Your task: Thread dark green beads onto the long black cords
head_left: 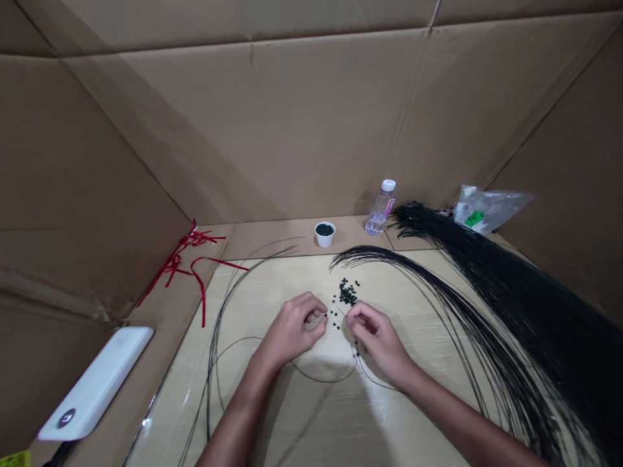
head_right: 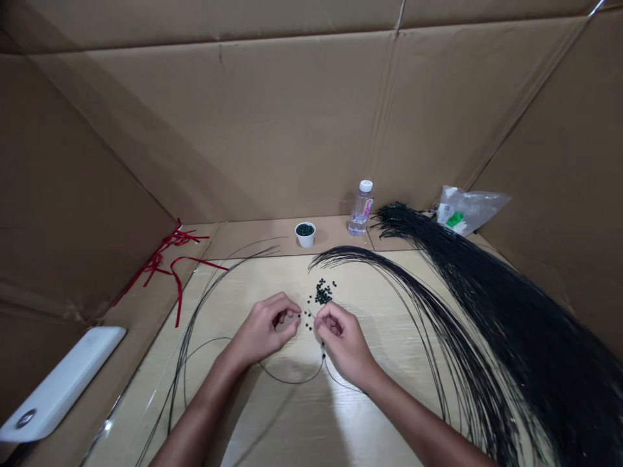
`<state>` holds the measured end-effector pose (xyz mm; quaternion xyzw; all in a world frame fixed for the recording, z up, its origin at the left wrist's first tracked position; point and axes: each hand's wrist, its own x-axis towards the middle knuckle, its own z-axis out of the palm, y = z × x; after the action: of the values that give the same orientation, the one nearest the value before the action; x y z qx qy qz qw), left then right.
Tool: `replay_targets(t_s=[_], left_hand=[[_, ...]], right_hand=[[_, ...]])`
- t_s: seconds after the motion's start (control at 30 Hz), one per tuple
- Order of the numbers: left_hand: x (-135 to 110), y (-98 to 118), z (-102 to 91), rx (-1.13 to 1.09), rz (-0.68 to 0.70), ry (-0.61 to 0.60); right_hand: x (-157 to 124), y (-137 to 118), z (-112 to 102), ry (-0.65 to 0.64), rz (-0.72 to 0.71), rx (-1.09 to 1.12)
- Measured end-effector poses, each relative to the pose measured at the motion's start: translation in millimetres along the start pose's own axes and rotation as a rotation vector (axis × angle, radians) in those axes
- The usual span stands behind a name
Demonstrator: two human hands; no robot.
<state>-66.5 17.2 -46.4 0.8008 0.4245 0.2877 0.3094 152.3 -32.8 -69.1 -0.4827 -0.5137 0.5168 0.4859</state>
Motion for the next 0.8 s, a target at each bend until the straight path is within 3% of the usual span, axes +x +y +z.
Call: replay_targets(t_s=[0.13,0.23,0.37,0.47,0.8], left_hand=[[1.5,2.4,-0.3,-0.007,0.021,-0.032],[2.6,6.3,6.8,-0.07,-0.034,0.042],[4.4,14.4,26.7,-0.498,-0.287,0.2],[6.1,19.6,37.1,-0.836,-0.427,0.207],[8.9,21.6,38.6,-1.05,-0.462,0.176]], right_hand=[[0.9,-1.4,0.5,-0.001,-0.002,0.0],[1.6,-3.2,1.1,0.009,0.002,0.003],[1.8,-4.5,0.7,-0.001,0.011,0.04],[1.9,-4.9,-0.3,-0.024,0.014,0.073],[2.9,-3.9,-1.8,-0.009,0.026,0.088]])
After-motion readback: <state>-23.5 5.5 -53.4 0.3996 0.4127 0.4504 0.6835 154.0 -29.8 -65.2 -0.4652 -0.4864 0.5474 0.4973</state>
